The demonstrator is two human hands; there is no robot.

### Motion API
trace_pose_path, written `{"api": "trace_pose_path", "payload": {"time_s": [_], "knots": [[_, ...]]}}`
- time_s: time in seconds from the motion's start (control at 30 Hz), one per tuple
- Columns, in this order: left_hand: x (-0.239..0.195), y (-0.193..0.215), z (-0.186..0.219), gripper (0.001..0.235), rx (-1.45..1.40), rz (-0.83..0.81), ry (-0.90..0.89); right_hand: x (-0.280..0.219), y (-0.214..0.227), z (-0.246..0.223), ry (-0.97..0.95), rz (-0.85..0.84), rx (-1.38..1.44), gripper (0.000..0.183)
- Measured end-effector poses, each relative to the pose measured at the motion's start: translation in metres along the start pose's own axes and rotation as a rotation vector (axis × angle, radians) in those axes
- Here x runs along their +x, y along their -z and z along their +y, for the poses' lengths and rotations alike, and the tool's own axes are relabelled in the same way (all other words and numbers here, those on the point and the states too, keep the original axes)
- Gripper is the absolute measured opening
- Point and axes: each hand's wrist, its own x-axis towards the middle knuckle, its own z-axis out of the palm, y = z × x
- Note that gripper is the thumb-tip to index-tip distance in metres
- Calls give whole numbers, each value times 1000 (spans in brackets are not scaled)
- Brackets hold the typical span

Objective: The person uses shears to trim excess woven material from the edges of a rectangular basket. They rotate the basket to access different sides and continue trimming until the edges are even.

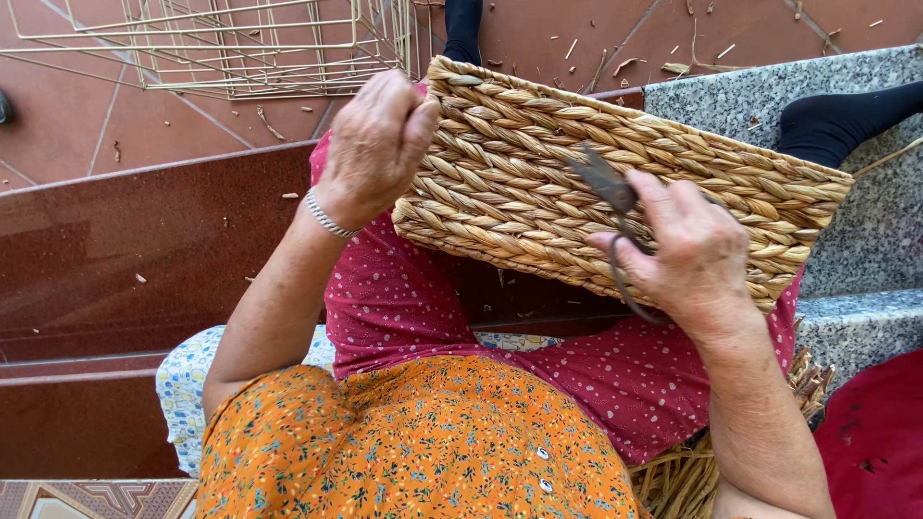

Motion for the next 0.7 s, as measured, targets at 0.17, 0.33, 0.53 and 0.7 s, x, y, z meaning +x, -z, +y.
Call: {"api": "trace_pose_path", "payload": {"time_s": [0.17, 0.33, 0.53, 0.7], "knots": [[-24, 16, -2, 8, 293, 155, -146, -15, 5, 9, -113, -11, 12, 67], [-17, -16, 27, 13, 211, 121, -368, -16, -3, 1, -43, -12, 20, 68], [5, -36, 32, 3, 224, -11, -364, -13, -8, -7, -39, -56, 29, 69], [17, -32, 33, 11, 238, -222, -304, -9, -14, -11, -12, -50, 53, 68]]}}
